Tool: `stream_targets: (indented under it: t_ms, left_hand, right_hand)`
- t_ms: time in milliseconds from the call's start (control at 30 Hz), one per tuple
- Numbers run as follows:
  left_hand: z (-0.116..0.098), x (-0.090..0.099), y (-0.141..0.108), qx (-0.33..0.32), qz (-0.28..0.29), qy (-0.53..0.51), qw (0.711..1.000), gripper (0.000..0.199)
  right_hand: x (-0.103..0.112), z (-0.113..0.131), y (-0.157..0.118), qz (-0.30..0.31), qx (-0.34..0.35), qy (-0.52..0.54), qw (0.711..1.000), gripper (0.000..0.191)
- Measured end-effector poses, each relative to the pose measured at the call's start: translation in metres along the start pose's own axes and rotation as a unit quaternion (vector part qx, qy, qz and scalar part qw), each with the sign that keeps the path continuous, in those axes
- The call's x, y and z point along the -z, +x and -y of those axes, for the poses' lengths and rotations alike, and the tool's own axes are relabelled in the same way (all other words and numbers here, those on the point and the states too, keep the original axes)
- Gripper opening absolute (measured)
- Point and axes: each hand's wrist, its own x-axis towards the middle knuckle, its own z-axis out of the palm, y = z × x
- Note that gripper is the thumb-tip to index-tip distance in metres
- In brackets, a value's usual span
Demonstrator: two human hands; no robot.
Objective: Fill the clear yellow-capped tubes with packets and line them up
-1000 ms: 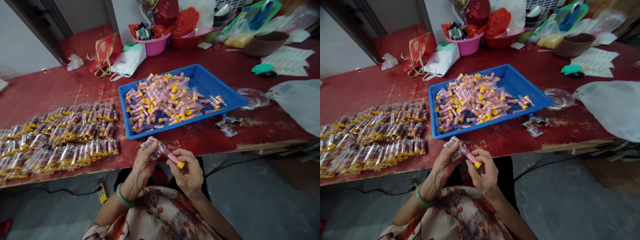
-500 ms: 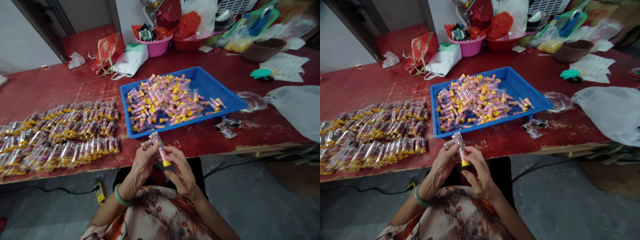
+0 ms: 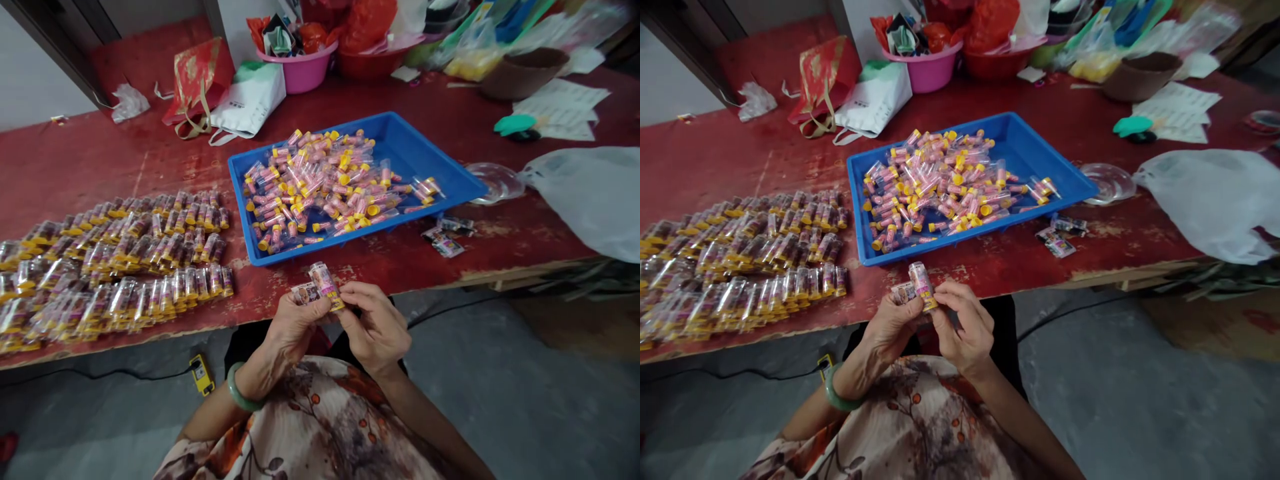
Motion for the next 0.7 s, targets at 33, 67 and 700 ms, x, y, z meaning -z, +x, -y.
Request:
stream_targets:
  t_ms: [33,67,700]
  left_hand:
    - [0.0,0.0,0.0,0.0,0.0,0.002,1.0,0.04]
    - [0.001,0.001,0.0,0.0,0.001,0.003,1.0,0.04]
    - [0.004,0.0,-0.007,0.01,-0.011,0.001,1.0,0.048]
  right_hand:
    - [0.0,0.001,0.0,-0.007,0.002,-0.003,1.0,0.026]
    - [-0.001,0.003,0.0,-0.014,0.003,-0.004,1.0,0.027]
    - [0.009,-0.017,-0.029,0.043,-0.016,-0.026,0.999,0.054]
